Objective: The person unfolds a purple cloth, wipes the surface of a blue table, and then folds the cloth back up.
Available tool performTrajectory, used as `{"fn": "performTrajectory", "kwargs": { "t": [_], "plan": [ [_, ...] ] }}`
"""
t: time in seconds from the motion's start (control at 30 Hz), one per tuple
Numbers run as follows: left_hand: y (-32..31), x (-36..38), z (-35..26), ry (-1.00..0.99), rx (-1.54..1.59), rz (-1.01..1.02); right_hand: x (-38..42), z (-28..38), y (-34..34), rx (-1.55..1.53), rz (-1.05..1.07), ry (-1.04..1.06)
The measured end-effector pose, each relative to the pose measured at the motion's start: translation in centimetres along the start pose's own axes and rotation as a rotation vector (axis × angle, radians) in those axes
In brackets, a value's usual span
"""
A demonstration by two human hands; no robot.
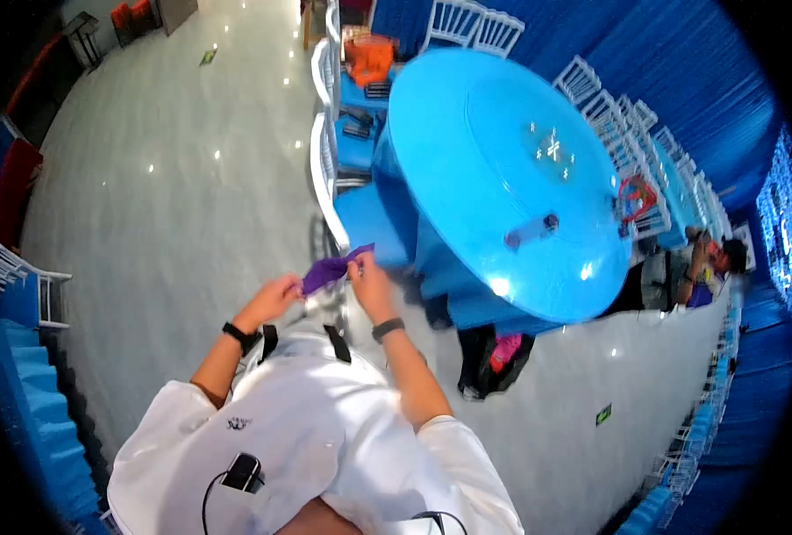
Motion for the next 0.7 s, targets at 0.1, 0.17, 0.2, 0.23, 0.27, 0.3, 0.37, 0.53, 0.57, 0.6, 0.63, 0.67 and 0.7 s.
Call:
{"fn": "performTrajectory", "kwargs": {
  "t": [0.1,0.17,0.2,0.23,0.27,0.3,0.37,0.53,0.57,0.6,0.63,0.67,0.7],
  "plan": [
    [1.9,-3.6,0.7,-0.032,0.006,0.049,-7.5,2.2,-2.6,0.033,0.034,0.116],
    [4.0,-4.4,1.8,0.192,0.329,-0.092,-9.6,2.9,-4.7,0.073,0.017,0.235],
    [4.7,-5.1,2.3,0.188,0.317,-0.103,-10.1,2.9,-5.5,0.080,0.200,0.118],
    [5.3,-5.9,3.1,0.162,0.546,-0.257,-9.7,2.9,-5.8,0.081,0.143,0.161],
    [6.4,-7.0,3.6,0.126,0.776,-0.406,-9.0,2.7,-6.0,0.082,0.082,0.204],
    [7.3,-8.1,3.3,0.176,0.753,-0.441,-8.3,2.7,-5.8,0.102,0.099,0.230],
    [7.7,-10.9,3.8,0.139,0.753,-0.483,-6.8,2.0,-5.4,0.170,0.116,0.288],
    [8.2,-18.4,2.1,-0.004,0.672,-0.546,-6.9,3.7,-2.0,0.190,0.367,0.193],
    [8.1,-20.1,2.4,-0.008,0.680,-0.544,-7.4,3.6,-2.3,0.219,0.364,0.242],
    [8.3,-21.4,1.8,-0.005,0.678,-0.536,-7.8,3.7,-2.9,0.245,0.363,0.292],
    [8.7,-22.7,0.8,-0.039,0.403,-0.507,-8.8,4.0,-3.6,0.230,0.335,0.340],
    [8.9,-23.4,0.1,-0.075,0.126,-0.474,-10.0,4.3,-4.7,0.223,0.333,0.341],
    [8.8,-24.1,1.2,-0.075,0.121,-0.475,-11.2,4.9,-5.7,0.253,0.344,0.327]
  ]
}}
Point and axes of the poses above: each hand's wrist, its own x-axis away from the middle knuckle, its own y-axis out of the back of the hand, z = x × y, the point moved 3 cm from there along -x, towards the middle knuckle, and after that the axes turned 6 degrees about x, right-handed, at the moved point
